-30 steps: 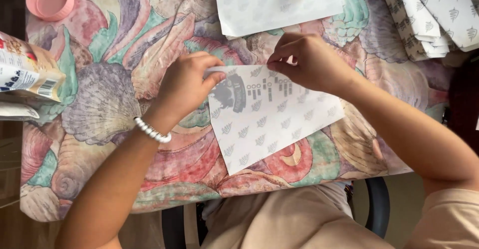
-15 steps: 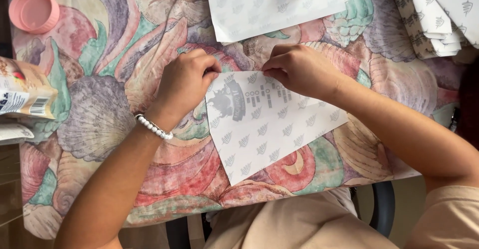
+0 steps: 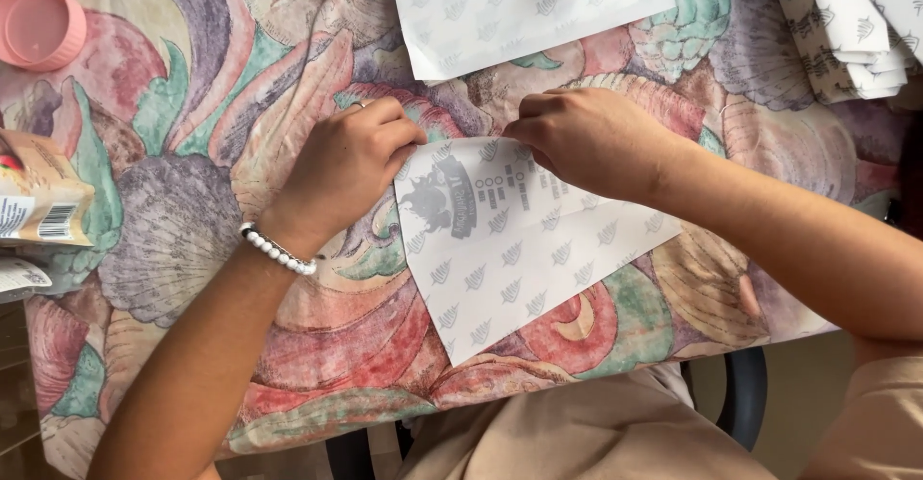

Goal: Folding and trimming printed paper sheets to prepare them for packaging.

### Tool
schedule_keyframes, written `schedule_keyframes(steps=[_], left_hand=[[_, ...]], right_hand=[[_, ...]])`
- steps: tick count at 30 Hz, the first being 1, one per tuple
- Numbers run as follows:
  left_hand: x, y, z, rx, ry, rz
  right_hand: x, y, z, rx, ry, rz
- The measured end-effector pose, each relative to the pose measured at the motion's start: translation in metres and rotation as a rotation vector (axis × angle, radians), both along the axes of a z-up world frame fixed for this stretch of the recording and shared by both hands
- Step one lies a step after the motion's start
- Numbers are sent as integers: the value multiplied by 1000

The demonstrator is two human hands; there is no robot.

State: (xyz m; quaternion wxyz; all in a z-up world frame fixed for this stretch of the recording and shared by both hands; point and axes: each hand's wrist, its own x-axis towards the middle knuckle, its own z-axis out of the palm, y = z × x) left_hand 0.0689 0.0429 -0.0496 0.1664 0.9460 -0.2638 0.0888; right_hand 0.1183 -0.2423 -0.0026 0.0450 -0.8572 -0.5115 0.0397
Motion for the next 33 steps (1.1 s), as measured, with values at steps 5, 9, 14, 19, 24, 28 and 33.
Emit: schedule_keyframes(steps=[5,9,14,19,24,28,33], left_hand=[[2,3,3,88,-57,-108],[3,6,-3,109,-234,-191],[-1,5,1,135,-424,-315],[2,5,3,134,-471,-357],[1,2,3,140,-462,-372],[1,2,2,141,-488,-379],[1,1,2,199,-547,-390]], right_hand=[[-3,4,6,-45,-51,-8],[-5,2,6,-76,-115,43],[-5,0,-4,-61,-232,135],[-7,3,-2,-71,-295,156],[-15,7,-2,-59,-363,147],[-19,11,-1,-84,-351,134],[-20,12,0,-108,-348,125]])
